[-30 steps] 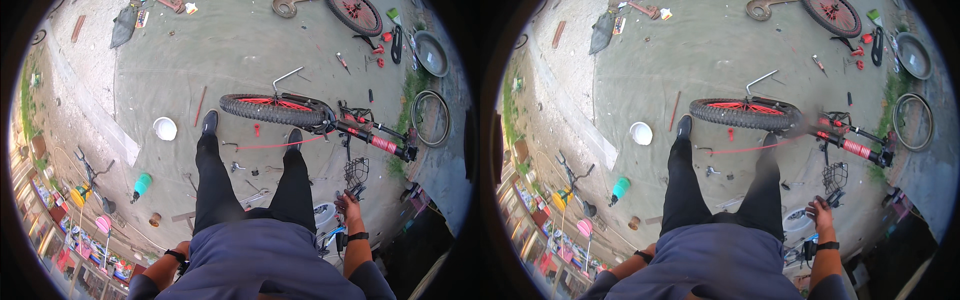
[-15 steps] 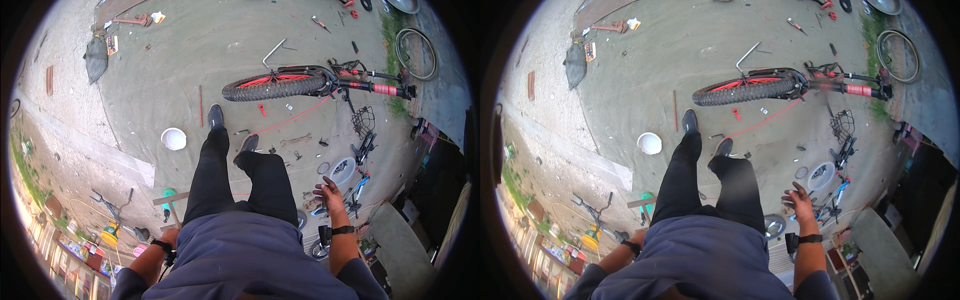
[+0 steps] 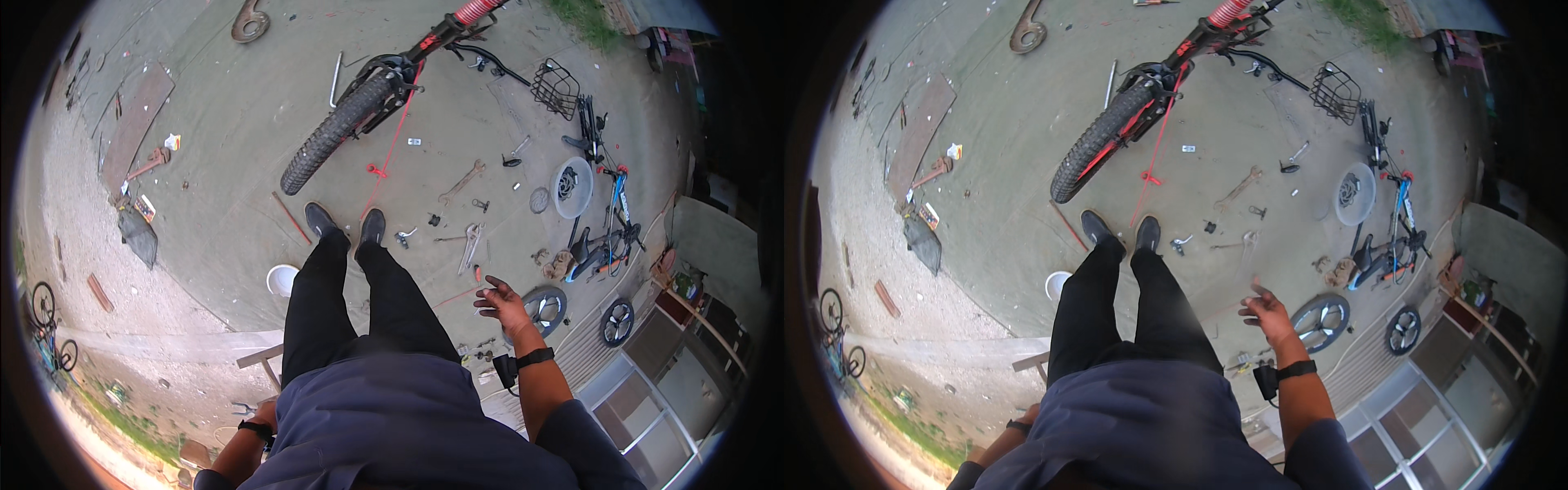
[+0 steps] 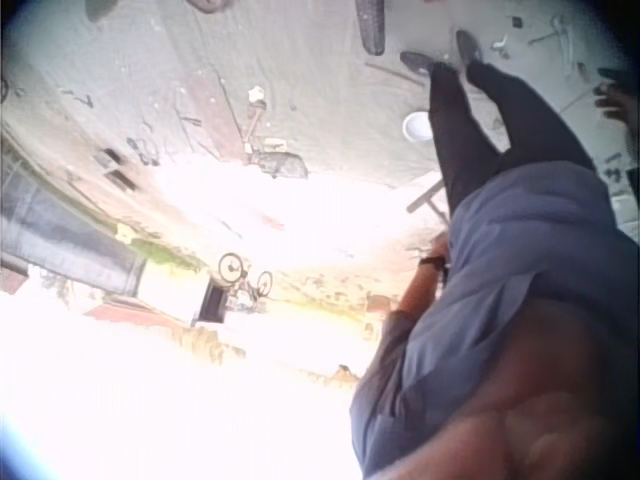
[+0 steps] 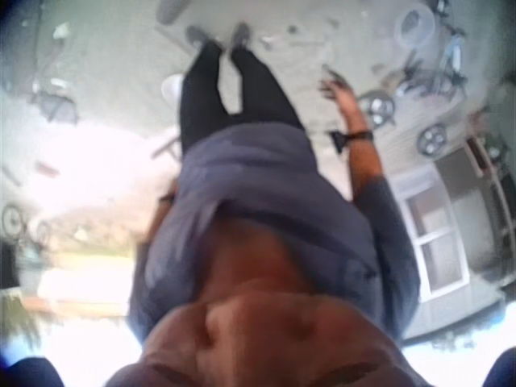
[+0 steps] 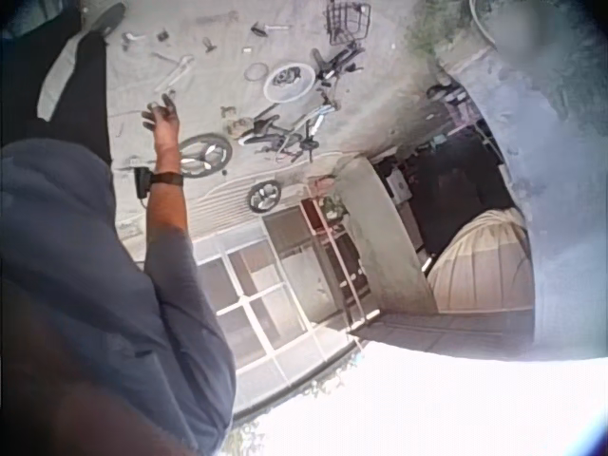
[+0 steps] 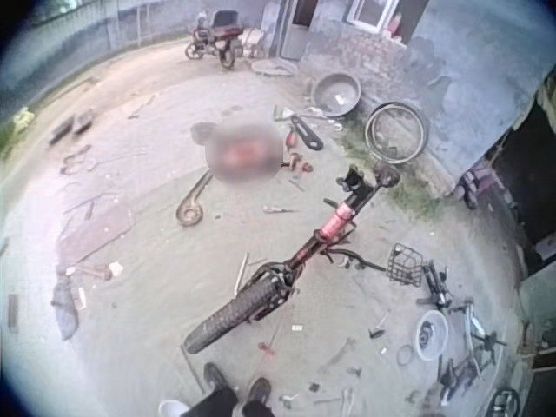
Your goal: The person removes the front wheel from a bicycle, then reattaches it to the fork. They insert and tighten the axle nuts by hand to secure the wheel in place.
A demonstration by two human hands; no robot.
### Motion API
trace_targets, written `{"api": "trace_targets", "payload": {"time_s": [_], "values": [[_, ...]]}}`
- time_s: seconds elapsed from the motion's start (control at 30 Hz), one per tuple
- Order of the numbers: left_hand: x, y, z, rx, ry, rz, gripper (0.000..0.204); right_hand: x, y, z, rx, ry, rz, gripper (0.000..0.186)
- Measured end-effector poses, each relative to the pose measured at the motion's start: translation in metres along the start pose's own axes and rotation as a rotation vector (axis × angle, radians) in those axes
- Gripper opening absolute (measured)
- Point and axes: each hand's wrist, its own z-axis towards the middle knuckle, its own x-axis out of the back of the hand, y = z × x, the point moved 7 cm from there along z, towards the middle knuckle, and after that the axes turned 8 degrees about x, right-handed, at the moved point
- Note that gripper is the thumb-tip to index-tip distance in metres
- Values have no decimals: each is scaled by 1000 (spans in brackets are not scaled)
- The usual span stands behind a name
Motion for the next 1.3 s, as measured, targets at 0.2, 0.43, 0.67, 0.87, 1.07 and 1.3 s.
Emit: {"api": "trace_targets", "payload": {"time_s": [0.2,0.43,0.67,0.87,1.07,1.3], "values": [[51,16,-19,47,-26,171,51,31,55,-10,-42,113,165,56],[129,3,-22,76,-20,358,46,6,119,-50,-112,222,345,57],[231,-36,-16,20,31,532,41,-75,162,-83,-158,296,530,58],[285,-60,-12,-26,43,763,38,-142,194,-91,-193,296,644,57],[305,-112,9,53,7,984,38,-166,227,-92,-214,325,766,53],[276,-52,-16,152,76,875,35,-155,271,-83,-146,277,759,55]]}}
